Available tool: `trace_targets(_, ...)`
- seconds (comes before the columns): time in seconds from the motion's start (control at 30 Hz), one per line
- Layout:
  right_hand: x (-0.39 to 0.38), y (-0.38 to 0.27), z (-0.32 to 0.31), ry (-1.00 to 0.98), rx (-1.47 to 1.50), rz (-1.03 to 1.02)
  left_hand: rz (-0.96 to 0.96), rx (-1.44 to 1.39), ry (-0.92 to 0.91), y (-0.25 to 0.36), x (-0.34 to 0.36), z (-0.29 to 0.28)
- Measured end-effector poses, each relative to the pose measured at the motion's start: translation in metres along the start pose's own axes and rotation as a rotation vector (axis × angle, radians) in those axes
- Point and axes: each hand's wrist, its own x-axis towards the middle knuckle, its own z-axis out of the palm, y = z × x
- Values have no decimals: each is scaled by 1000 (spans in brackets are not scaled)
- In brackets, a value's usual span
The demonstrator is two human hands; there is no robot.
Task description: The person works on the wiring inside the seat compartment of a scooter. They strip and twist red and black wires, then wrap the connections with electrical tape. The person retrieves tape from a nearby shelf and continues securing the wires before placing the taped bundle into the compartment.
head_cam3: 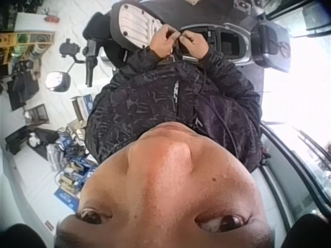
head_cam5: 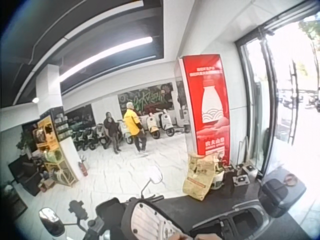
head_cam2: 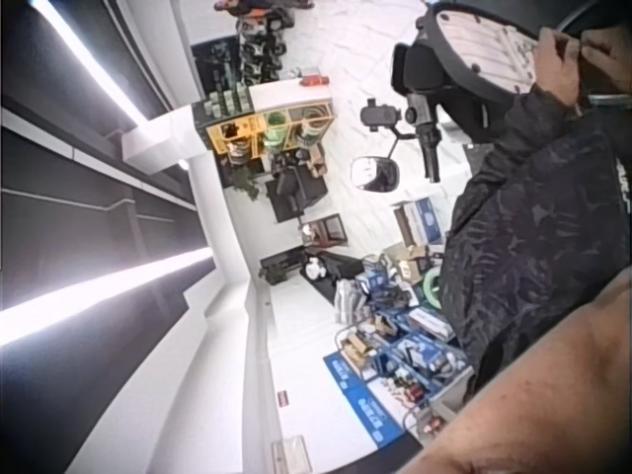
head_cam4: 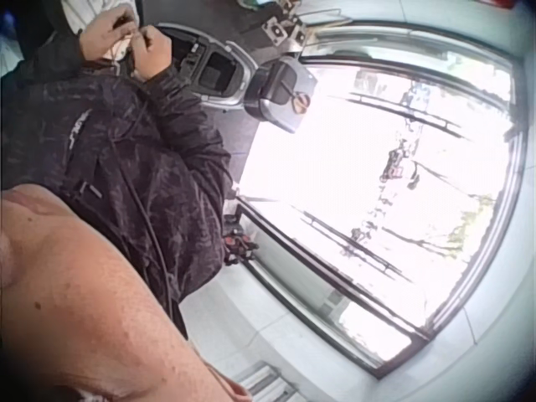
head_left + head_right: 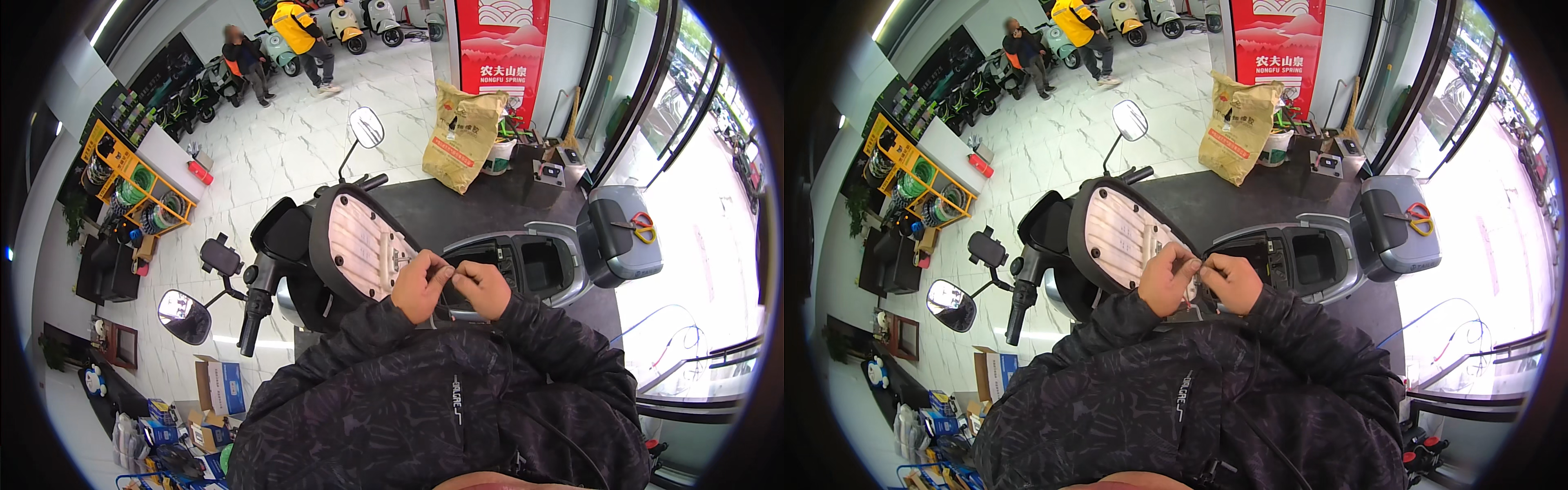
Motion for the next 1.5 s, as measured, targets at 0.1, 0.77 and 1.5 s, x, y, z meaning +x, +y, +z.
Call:
trace_targets(0.1, 6, -8, -9, 46, -684, -541, -330, -414, -188, -4, 6, -9)
trace_targets(0.77, 11, 3, -5, -21, 107, 78, 191, 100, 93, 4, 7, 1)
trace_targets(1.5, 10, 12, -7, -45, 506, 514, 125, 120, 21, -6, 3, 7)
